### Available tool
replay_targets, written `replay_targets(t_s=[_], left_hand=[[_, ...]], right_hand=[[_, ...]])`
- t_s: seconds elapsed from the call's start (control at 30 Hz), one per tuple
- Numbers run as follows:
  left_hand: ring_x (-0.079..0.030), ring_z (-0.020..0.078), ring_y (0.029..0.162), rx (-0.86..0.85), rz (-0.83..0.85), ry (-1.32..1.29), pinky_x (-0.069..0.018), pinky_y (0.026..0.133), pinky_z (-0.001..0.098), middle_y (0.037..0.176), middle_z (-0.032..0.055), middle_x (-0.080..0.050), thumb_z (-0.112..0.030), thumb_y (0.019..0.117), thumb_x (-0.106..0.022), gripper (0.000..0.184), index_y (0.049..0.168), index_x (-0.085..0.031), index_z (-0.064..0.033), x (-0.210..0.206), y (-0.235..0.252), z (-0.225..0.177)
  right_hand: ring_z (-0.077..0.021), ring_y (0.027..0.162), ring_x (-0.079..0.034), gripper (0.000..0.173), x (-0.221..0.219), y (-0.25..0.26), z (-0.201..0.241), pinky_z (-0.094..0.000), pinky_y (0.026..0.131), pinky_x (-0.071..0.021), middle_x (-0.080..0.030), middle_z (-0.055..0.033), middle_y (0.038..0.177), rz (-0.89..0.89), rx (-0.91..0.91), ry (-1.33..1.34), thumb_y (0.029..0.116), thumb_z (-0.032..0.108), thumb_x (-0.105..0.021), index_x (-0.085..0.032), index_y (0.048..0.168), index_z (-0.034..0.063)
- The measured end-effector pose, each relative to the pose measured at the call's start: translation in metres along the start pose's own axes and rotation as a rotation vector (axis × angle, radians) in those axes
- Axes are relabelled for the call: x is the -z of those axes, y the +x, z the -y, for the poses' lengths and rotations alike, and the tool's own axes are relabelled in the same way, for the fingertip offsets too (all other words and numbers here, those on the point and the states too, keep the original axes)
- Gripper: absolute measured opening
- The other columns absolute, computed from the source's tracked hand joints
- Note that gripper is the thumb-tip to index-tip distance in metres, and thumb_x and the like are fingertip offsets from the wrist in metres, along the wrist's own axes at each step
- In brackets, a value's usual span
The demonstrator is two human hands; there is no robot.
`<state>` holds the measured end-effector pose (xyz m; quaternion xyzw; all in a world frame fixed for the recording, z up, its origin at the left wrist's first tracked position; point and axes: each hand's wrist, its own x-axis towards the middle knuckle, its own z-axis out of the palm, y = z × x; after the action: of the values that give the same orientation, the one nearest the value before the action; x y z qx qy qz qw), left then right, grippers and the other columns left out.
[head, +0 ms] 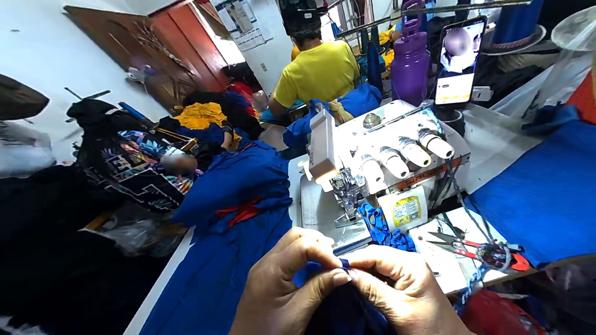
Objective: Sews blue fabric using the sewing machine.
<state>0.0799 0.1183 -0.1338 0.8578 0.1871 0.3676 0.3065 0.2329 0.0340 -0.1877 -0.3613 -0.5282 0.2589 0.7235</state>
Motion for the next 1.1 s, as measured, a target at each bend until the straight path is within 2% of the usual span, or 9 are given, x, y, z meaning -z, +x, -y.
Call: replay_targets(t_s=[0.17, 0.27, 0.33, 0.4, 0.5, 0.67, 0.73, 0.87, 1.1], left_hand=[[-0.063, 0.0001, 0.114, 0.06, 0.05, -0.007, -0.053, 0.099, 0.023, 0.107, -0.0128, -0.07, -0.029, 0.0933, -0.072, 0.009, 0.094, -0.066, -0.0229, 0.006, 0.004, 0.0], [-0.062, -0.0002, 0.118, 0.082, 0.155, -0.057, -0.0518, 0.103, 0.0251, 0.121, -0.0083, -0.071, -0.02, 0.0989, -0.066, 0.016, 0.112, -0.067, -0.0117, 0.011, 0.006, -0.005], [-0.064, -0.003, 0.111, 0.066, 0.215, -0.04, -0.0528, 0.1, 0.0235, 0.115, -0.0043, -0.073, -0.017, 0.104, -0.058, 0.023, 0.116, -0.068, -0.0007, 0.014, 0.007, -0.009], [-0.064, -0.0044, 0.103, -0.006, 0.204, 0.036, -0.0507, 0.099, 0.022, 0.103, 0.0024, -0.075, -0.016, 0.1039, -0.059, 0.025, 0.107, -0.071, 0.0056, 0.018, 0.007, -0.01], [-0.065, -0.0023, 0.101, -0.085, 0.156, 0.059, -0.0502, 0.099, 0.0227, 0.094, 0.004, -0.074, -0.011, 0.0998, -0.066, 0.017, 0.098, -0.071, 0.0046, 0.023, 0.006, -0.009], [-0.064, -0.0099, 0.099, -0.094, 0.125, -0.072, -0.0537, 0.089, 0.0151, 0.104, -0.0232, -0.07, -0.016, 0.1044, -0.058, 0.016, 0.109, -0.072, -0.0228, 0.026, 0.009, -0.006], [-0.063, -0.0114, 0.097, -0.08, 0.087, -0.043, -0.0523, 0.085, 0.0114, 0.104, -0.0257, -0.069, -0.023, 0.104, -0.058, 0.015, 0.106, -0.072, -0.0275, 0.029, 0.012, -0.005], [-0.064, -0.009, 0.09, -0.133, 0.0, 0.044, -0.0529, 0.08, 0.0092, 0.098, -0.0218, -0.069, -0.037, 0.1018, -0.06, 0.013, 0.104, -0.072, -0.0312, 0.025, 0.015, 0.007], [-0.065, -0.0022, 0.077, -0.105, -0.081, 0.053, -0.056, 0.072, 0.012, 0.088, -0.0125, -0.069, -0.026, 0.0998, -0.064, 0.009, 0.101, -0.07, -0.0202, 0.021, 0.012, 0.002]], right_hand=[[-0.0018, 0.089, -0.068, 0.016, -0.002, 0.002, 0.007, -0.0141, 0.085, -0.0529, -0.074, -0.0142, 0.095, 0.008, 0.006, -0.038, 0.0915, -0.005, -0.062, -0.074, 0.1, -0.0104], [-0.0067, 0.089, -0.069, 0.016, -0.002, 0.003, 0.011, -0.0173, 0.085, -0.0534, -0.074, -0.018, 0.096, 0.02, 0.018, -0.038, 0.0911, -0.007, -0.061, -0.073, 0.101, -0.0124], [-0.0096, 0.087, -0.069, 0.017, -0.003, 0.006, 0.015, -0.0191, 0.083, -0.0537, -0.073, -0.0194, 0.095, 0.022, 0.027, -0.046, 0.0904, -0.009, -0.06, -0.072, 0.101, -0.0136], [-0.0113, 0.083, -0.069, 0.016, -0.006, 0.008, 0.018, -0.0206, 0.079, -0.0544, -0.072, -0.0207, 0.093, 0.012, 0.031, -0.043, 0.0896, -0.01, -0.06, -0.071, 0.101, -0.0155], [-0.0119, 0.072, -0.062, 0.01, -0.012, 0.006, 0.017, -0.0212, 0.069, -0.0509, -0.066, -0.02, 0.083, -0.001, 0.092, -0.074, 0.0898, -0.01, -0.058, -0.062, 0.097, -0.0156], [-0.0225, 0.088, -0.068, 0.007, -0.007, -0.009, -0.009, -0.0252, 0.08, -0.0549, -0.067, -0.0243, 0.09, 0.013, 0.211, -0.151, 0.0897, -0.011, -0.058, -0.065, 0.089, -0.0126], [-0.0235, 0.091, -0.07, 0.009, 0.001, -0.018, -0.024, -0.0264, 0.084, -0.055, -0.07, -0.022, 0.09, 0.027, 0.245, -0.227, 0.089, -0.009, -0.06, -0.069, 0.09, -0.0098], [-0.0209, 0.094, -0.071, 0.014, 0.013, -0.039, -0.047, -0.0257, 0.085, -0.0562, -0.072, -0.0179, 0.094, 0.085, 0.188, -0.393, 0.0873, -0.008, -0.059, -0.072, 0.092, -0.004], [-0.0159, 0.094, -0.067, 0.026, 0.023, -0.058, -0.061, -0.0228, 0.083, -0.0519, -0.071, -0.016, 0.095, 0.183, 0.104, -0.398, 0.0993, 0.016, -0.051, -0.07, 0.098, -0.0014]])
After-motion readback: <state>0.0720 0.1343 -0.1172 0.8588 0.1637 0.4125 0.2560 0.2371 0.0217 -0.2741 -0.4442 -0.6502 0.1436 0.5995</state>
